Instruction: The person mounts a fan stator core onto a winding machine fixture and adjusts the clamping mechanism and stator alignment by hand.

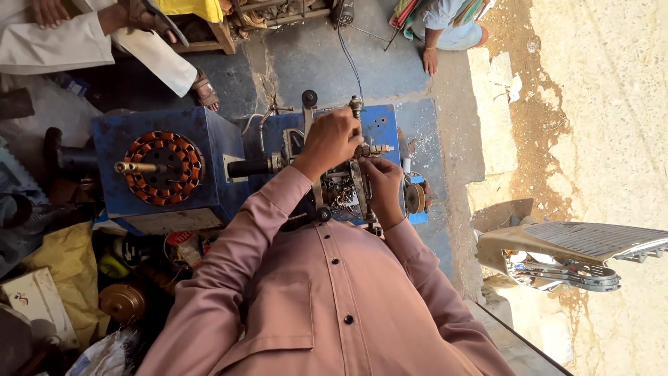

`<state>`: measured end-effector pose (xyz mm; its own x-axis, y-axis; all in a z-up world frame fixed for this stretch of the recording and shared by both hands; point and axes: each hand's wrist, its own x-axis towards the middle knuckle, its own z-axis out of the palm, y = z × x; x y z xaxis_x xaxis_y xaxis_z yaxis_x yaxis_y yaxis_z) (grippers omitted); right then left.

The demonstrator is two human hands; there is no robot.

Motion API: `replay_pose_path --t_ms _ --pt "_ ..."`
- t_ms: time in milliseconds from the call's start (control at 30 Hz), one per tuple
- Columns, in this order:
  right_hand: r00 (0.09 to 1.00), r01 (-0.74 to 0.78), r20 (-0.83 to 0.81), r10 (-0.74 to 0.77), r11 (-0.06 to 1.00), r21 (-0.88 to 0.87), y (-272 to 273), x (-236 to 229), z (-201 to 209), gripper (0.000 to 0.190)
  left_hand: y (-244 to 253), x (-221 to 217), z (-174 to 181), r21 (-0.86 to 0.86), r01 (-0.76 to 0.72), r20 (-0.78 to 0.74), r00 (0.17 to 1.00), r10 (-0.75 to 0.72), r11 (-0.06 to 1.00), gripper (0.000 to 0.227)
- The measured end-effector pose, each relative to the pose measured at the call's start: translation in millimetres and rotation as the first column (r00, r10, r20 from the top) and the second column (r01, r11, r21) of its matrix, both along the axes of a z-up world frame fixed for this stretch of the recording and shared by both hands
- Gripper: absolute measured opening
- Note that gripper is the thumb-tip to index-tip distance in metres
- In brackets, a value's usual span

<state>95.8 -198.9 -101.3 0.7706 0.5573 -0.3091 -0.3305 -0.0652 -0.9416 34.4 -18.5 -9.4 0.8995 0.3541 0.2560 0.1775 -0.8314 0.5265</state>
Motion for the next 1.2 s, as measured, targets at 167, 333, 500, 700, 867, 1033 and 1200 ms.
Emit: replay_pose_path --t_ms 167,333,500,700,867,1033,1200 --pt "0.979 0.08 -0.193 -0.066 0.995 0.066 3 4 -17 0.008 23 11 -27 -0.046 -0.008 -0.015 1.0 0.008 0.999 0.016" --pt "0.857 0.343 -0.49 -0.157 0.884 0.317 -12 25 -46 0.012 28 4 -44 0.385 0.12 -0.064 0.993 -0.104 0.915 0.015" --pt "0.868 0.05 -0.495 0.049 0.981 0.185 -8 43 -22 0.031 35 -4 -42 0.502 0.073 0.061 0.991 -0.12 0.862 0.013" --pt "0.892 -0.265 0.282 0.352 0.915 -0.304 -21 64 -3 0.039 33 -6 -41 0.476 -0.136 0.137 0.987 0.08 0.869 0.012" --pt "0.87 -0.49 0.106 0.481 0.869 0.073 -11 102 -32 0.054 35 -2 -40 0.467 -0.188 0.138 0.981 0.139 0.864 0.008" --pt "0.877 -0.479 0.026 0.479 0.878 0.0 -14 107 -28 0.043 34 1 -41 0.491 -0.242 0.175 0.968 0.178 0.837 0.004" --pt "0.809 -0.478 0.246 0.533 0.842 -0.25 -13 123 -14 0.029 34 -1 -45 0.454 -0.213 0.136 0.976 0.169 0.865 0.004"
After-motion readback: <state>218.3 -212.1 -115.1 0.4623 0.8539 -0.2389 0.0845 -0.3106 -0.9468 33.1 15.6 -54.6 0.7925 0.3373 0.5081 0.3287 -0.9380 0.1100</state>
